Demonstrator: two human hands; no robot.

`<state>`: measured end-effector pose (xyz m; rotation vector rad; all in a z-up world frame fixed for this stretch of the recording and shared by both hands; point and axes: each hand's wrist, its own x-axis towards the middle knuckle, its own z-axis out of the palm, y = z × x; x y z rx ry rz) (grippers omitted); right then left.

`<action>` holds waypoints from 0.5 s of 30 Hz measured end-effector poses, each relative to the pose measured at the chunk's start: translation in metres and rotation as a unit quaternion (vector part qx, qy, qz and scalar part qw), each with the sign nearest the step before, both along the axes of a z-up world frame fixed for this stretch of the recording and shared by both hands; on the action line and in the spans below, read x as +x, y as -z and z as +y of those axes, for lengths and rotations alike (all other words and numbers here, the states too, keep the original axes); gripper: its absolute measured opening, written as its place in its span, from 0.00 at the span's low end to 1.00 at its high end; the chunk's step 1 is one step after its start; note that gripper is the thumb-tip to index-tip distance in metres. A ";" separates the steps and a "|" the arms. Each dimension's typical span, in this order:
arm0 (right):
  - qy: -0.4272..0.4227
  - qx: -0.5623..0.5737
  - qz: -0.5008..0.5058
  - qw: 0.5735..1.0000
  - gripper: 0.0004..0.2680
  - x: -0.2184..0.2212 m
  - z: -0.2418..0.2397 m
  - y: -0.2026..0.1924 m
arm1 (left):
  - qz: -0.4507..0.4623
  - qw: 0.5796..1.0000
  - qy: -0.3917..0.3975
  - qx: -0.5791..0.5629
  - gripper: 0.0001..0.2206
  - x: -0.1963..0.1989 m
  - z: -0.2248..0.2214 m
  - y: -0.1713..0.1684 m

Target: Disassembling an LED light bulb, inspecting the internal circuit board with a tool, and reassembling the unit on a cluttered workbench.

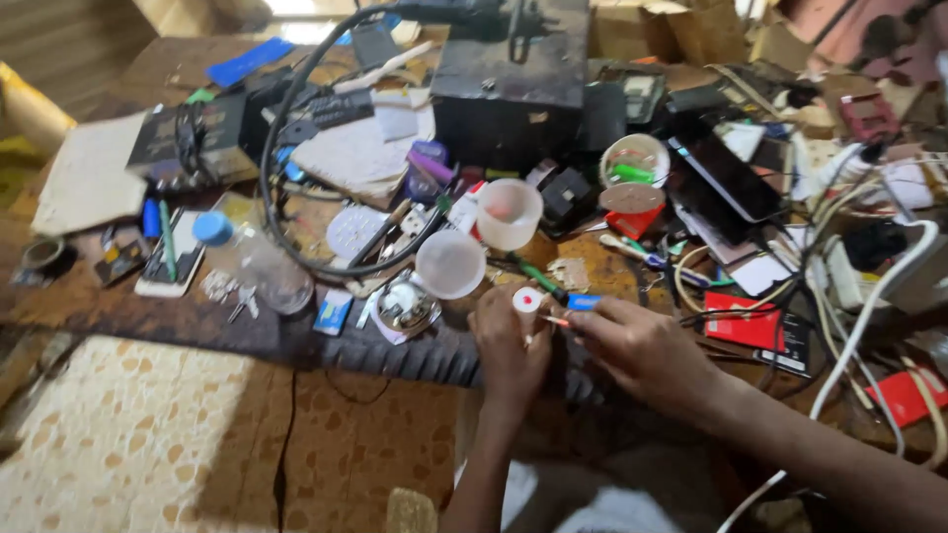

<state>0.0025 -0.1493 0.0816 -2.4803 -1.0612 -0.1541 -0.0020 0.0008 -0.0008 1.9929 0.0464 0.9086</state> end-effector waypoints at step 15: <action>0.149 0.357 0.542 0.746 0.08 0.008 0.006 0.023 | -0.011 1.000 0.009 -0.019 0.10 -0.005 0.001 -0.016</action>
